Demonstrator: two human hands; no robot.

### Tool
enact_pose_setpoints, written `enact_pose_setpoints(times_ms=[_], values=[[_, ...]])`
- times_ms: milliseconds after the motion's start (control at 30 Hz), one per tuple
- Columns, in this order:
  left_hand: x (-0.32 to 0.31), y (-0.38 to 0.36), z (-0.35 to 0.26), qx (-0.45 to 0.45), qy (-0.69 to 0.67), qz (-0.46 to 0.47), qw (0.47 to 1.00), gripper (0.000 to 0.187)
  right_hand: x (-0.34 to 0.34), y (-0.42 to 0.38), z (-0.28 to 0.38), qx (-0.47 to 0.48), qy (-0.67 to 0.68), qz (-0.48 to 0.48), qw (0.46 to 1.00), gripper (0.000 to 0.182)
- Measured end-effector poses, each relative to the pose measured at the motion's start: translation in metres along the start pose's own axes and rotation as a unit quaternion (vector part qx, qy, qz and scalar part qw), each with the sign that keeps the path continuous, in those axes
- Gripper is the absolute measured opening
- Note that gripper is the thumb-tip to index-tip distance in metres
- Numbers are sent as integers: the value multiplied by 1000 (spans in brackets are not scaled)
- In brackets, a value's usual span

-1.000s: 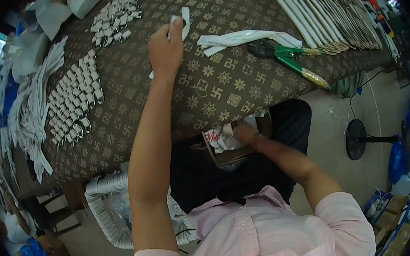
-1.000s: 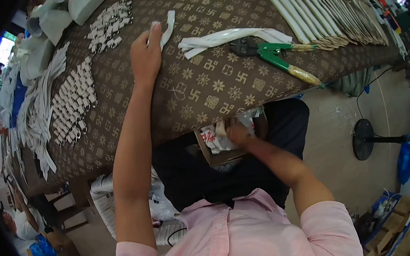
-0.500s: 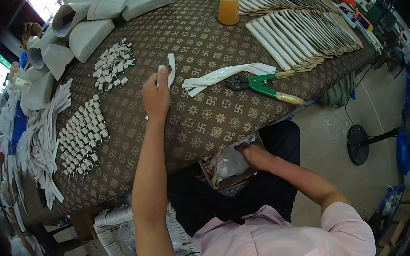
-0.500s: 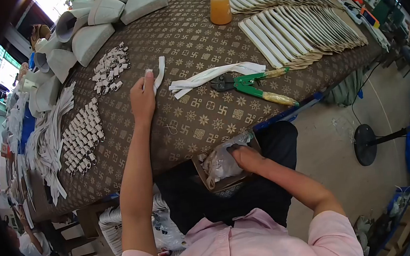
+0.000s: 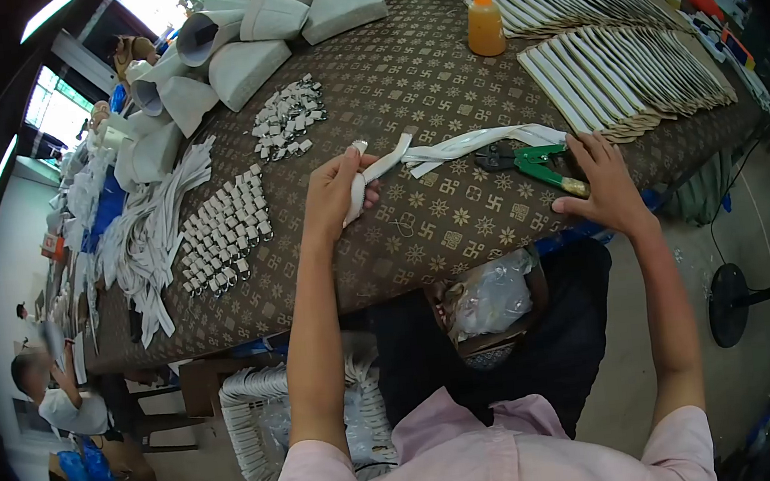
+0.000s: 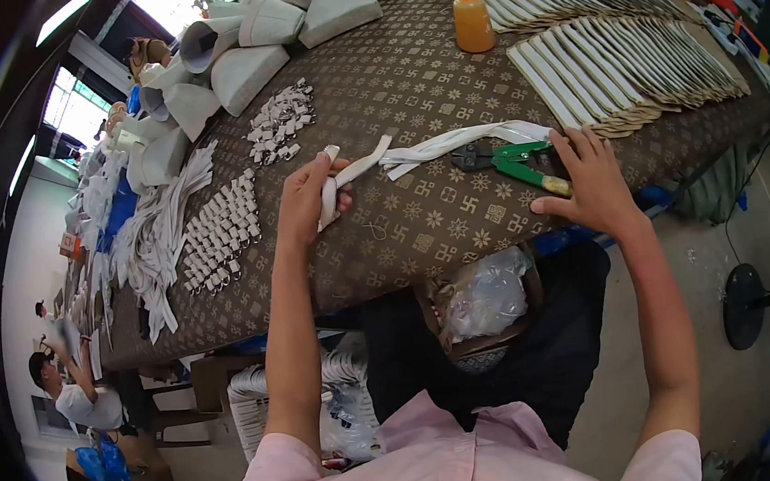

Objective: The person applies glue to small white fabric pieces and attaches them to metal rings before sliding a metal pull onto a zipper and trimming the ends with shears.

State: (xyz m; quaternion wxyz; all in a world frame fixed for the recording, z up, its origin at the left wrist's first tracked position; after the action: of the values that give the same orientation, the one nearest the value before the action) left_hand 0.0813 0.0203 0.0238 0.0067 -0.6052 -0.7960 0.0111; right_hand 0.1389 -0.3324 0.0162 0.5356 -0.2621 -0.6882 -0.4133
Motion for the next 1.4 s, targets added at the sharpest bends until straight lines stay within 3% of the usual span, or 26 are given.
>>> enact_pose_setpoints(times_ms=[33,133,200,233,300,367,467,533,600,667,700,800,967,1100,1400], values=[[2,-4,3,46,-62,19,997,41,0,1,-1,10,10,13,1000,97],[12,-16,-6,68,-62,47,995,43,10,5,5,23,41,42,998,101],[12,-31,-10,75,-87,70,991,41,16,1,17,78,-51,61,994,99],[12,-42,-10,80,-82,66,991,41,24,0,22,65,-26,45,997,85],[5,-71,-13,44,-151,63,986,39,3,-7,12,51,-14,36,998,77],[6,-103,5,62,-186,21,980,34,-1,-17,14,48,-8,35,998,69],[21,-139,17,-28,-101,-146,984,30,27,-41,34,0,23,8,1000,57],[5,-156,25,-36,-134,-136,981,29,41,-71,54,7,243,-99,965,54],[-20,-161,34,-62,-170,-69,981,26,6,-97,88,-62,485,14,872,53],[-35,-156,48,-32,-245,-41,968,24,-2,-113,123,-51,548,38,834,50],[-44,-156,55,-3,-317,-20,948,22,0,-118,130,-66,545,44,835,50],[-60,-157,61,29,-286,-27,958,19,0,-128,139,-54,468,83,878,57],[-91,-172,83,120,-338,-48,932,16,-11,-163,131,-87,433,158,883,60],[-100,-178,97,179,-407,-34,895,14,-12,-174,121,-93,410,141,896,62],[-113,-176,101,200,-402,-64,891,13,-16,-181,121,-109,406,143,896,63]])
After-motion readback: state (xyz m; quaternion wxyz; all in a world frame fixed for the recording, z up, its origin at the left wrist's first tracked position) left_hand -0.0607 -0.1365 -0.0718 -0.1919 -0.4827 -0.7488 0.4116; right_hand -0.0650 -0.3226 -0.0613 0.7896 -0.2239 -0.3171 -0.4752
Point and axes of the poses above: each hand's wrist, its own y-axis towards the middle knuckle, its own x-axis out of the back of the hand, z = x × y, the point moved 7 cm from there along y, towards the middle knuckle, and after that the axes turned 10 degrees about -y, right-handed, at the moved point
